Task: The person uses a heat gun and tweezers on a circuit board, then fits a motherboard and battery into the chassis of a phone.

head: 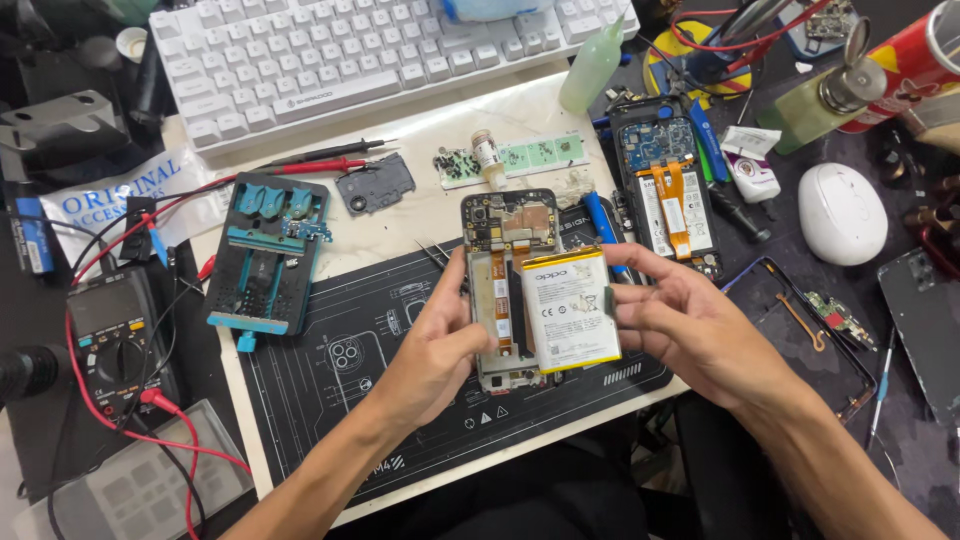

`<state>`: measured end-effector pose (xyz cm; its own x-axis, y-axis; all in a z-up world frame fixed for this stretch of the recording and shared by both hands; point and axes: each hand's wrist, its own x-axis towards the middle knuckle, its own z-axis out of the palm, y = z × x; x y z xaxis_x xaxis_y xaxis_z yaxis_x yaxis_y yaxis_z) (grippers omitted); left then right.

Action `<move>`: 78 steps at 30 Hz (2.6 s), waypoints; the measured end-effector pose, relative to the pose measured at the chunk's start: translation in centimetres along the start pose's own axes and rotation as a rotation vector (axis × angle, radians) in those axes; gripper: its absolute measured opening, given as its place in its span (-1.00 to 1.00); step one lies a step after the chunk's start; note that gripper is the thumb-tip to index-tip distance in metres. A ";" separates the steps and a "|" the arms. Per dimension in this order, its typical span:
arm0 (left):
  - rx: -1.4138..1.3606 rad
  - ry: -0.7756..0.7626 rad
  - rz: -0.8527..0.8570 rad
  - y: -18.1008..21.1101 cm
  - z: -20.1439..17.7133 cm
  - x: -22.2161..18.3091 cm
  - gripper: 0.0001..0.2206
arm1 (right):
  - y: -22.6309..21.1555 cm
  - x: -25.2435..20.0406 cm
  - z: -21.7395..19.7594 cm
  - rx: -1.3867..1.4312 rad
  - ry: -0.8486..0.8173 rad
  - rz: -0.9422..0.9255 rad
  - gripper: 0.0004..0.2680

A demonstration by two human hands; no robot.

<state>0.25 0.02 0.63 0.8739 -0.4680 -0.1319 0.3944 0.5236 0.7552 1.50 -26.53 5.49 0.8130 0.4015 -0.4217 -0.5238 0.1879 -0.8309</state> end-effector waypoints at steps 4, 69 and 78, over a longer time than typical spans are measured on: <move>0.019 -0.013 0.004 0.1 0.1 0.0 -0.08 | 0.3 0.1 0.2 -0.015 0.006 0.010 -0.60; -0.011 0.102 -0.121 -0.3 2.4 0.8 -0.33 | -2.0 -6.4 -4.3 -0.555 0.423 -0.209 -0.72; -0.027 0.085 -0.197 0.3 5.4 1.3 -0.48 | -1.4 -10.2 -13.3 -1.139 0.590 -0.278 -0.76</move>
<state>0.02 -4.27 4.13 0.7998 -0.5015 -0.3299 0.5661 0.4474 0.6924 -2.68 -42.79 6.16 0.9987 -0.0322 -0.0405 -0.0506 -0.7737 -0.6315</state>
